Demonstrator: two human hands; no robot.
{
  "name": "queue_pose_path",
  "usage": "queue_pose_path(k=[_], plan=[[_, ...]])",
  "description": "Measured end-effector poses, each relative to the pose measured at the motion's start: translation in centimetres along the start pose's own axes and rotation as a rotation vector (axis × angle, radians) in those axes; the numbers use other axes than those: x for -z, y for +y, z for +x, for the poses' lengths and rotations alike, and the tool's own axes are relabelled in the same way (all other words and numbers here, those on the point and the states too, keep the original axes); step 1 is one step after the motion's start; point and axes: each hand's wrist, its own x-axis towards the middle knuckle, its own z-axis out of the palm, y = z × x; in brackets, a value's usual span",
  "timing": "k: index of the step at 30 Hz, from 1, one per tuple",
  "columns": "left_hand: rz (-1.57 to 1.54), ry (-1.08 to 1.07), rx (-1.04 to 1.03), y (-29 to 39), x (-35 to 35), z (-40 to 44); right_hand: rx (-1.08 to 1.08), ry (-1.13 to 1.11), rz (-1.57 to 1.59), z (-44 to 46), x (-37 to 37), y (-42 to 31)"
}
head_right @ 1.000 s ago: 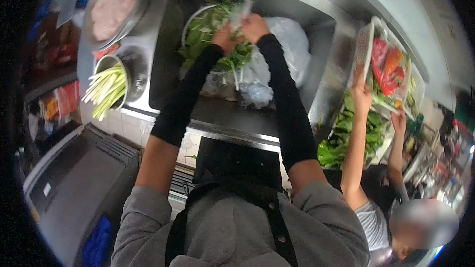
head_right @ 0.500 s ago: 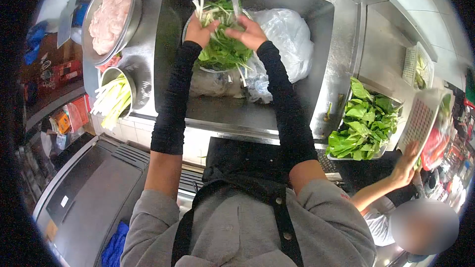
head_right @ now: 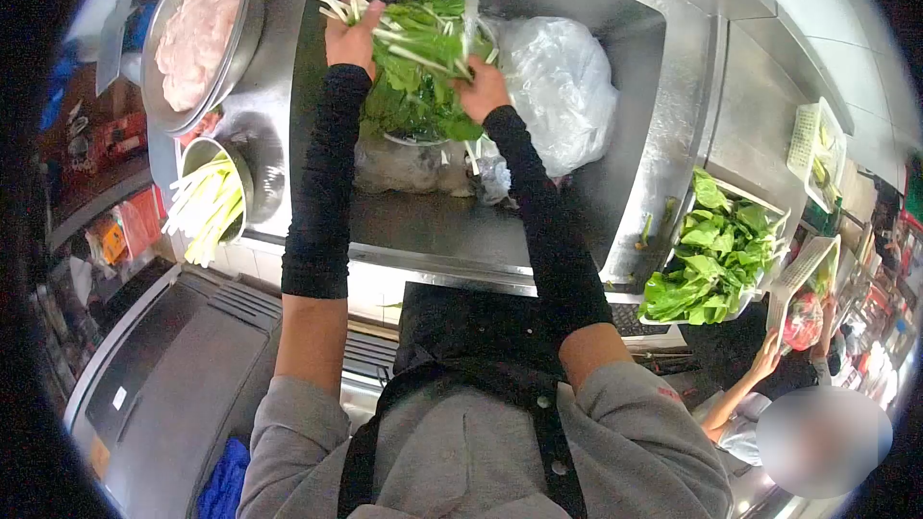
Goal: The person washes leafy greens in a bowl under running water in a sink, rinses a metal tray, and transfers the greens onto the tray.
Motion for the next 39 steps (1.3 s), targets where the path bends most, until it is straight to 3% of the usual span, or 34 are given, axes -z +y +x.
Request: queue_pose_path(k=[4, 6, 8, 9, 12, 13, 17, 21, 22, 24, 25, 26, 27, 28, 29, 32, 35, 39], plan=[[0.249, 0.035, -0.293, -0.8, 1.9, 1.3, -0.001, 0.195, 0.275, 0.0, -0.4, 2.0], [0.400, 0.008, -0.241, -0.5, 2.6, 1.2, -0.003, 0.247, 0.376, 0.4, 0.1, 1.8], [0.595, -0.050, -0.247, 1.1, 2.3, 0.5, 0.052, 0.155, 0.561, 1.4, 0.7, 0.4], [0.601, -0.159, -0.109, 2.3, 1.8, -0.7, 0.078, 0.108, 0.653, 1.8, 0.8, -0.4], [0.642, -0.331, -0.147, -2.1, 0.5, -0.5, -0.055, 0.066, 0.943, 2.5, 0.3, -2.7], [0.524, -0.329, -0.153, -2.6, -0.7, -1.2, -0.116, 0.049, 1.050, 2.7, 0.0, -3.0], [0.633, -0.208, 0.128, -4.2, -5.2, -3.8, -0.406, 0.049, 0.998, 1.8, -1.8, -2.3], [0.654, -0.179, 0.277, -3.9, -8.7, -7.2, -0.467, 0.159, 1.170, -0.3, -2.2, 0.3], [0.705, -0.234, 0.239, -5.0, -9.3, -7.6, -0.370, 0.091, 1.129, -1.5, -1.3, 0.0], [1.244, -0.640, -0.065, -7.2, -9.6, -7.8, -0.221, 0.111, 0.603, -3.5, -2.2, 3.4], [1.308, -0.807, -0.099, -7.0, -10.3, -8.6, -0.138, -0.063, 0.058, -4.5, -0.8, 3.5], [1.351, -0.975, -0.142, -6.3, -11.1, -9.4, -0.199, -0.006, 0.047, -5.3, -2.2, 5.9], [1.221, -0.979, -0.039, -8.6, -11.0, -9.6, -0.213, 0.006, 0.060, -6.7, 0.6, 2.1], [0.922, -0.725, 0.182, -7.5, -12.1, -12.1, -0.374, 0.239, 0.282, -7.9, 0.3, 0.8], [0.632, -0.450, 0.399, -5.3, -12.2, -13.6, -0.387, 0.252, 0.593, -8.8, 2.0, -1.0], [0.710, -0.713, 0.341, 3.2, -13.4, -16.9, -0.222, 0.453, 0.650, -11.5, 3.4, -2.1], [0.639, -0.852, 0.257, 6.1, -15.7, -19.3, -0.166, 0.608, 0.548, -14.3, 8.3, -5.0], [0.220, -1.146, 0.153, 11.9, -22.2, -24.6, -0.171, 0.828, 0.581, -18.7, 17.1, -6.8]])
